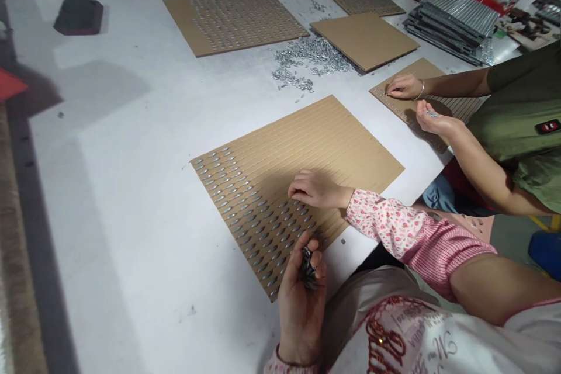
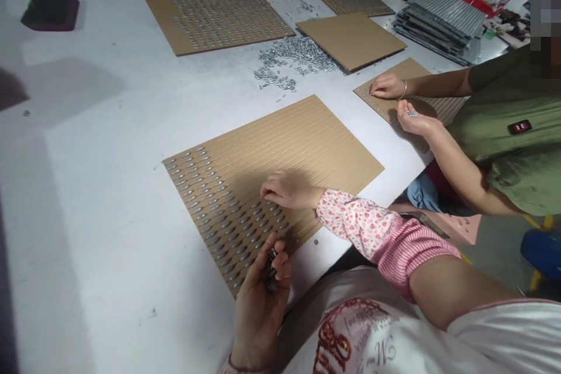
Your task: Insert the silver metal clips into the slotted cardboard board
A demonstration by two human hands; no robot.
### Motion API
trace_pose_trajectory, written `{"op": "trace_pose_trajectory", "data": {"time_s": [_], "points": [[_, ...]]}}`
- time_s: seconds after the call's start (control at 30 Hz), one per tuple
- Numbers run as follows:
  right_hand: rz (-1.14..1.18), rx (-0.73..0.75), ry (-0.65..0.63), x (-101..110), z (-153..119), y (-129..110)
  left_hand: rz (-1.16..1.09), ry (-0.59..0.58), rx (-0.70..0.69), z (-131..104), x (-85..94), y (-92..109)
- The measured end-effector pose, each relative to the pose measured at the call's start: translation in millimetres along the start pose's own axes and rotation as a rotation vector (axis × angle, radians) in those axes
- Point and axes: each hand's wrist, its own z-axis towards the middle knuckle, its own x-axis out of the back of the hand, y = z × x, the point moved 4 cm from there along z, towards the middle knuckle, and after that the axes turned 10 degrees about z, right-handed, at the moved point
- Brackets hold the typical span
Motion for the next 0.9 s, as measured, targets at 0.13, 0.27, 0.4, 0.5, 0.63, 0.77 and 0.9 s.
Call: {"op": "trace_pose_trajectory", "data": {"time_s": [0.13, 0.27, 0.4, 0.5, 0.63, 0.77, 0.9], "points": [[-0.026, -0.021, 0.041, 1.7, 0.8, 0.0, 0.003, 0.026, 0.001, 0.0, 3.7, -1.4], [0.045, -0.050, 0.092, 3.5, 2.0, -1.9, 0.034, 0.026, -0.010, -1.5, 3.5, -2.9], [0.088, -0.022, 0.120, -5.4, 3.8, -7.5, 0.037, 0.026, -0.042, -0.1, 4.3, -4.1], [0.039, -0.068, 0.135, -14.7, 5.3, -6.2, 0.043, 0.020, -0.056, 1.4, 5.9, -4.9], [0.009, -0.078, 0.104, -19.4, 5.7, -1.7, 0.052, -0.002, -0.073, 1.1, 5.6, -4.1], [0.048, -0.065, 0.092, -15.2, 6.0, -1.0, 0.045, -0.010, -0.094, 0.4, 3.9, -2.7], [0.020, -0.106, 0.108, -14.2, 8.4, -6.3, 0.042, -0.009, -0.096, 0.0, 3.7, -3.4]]}}
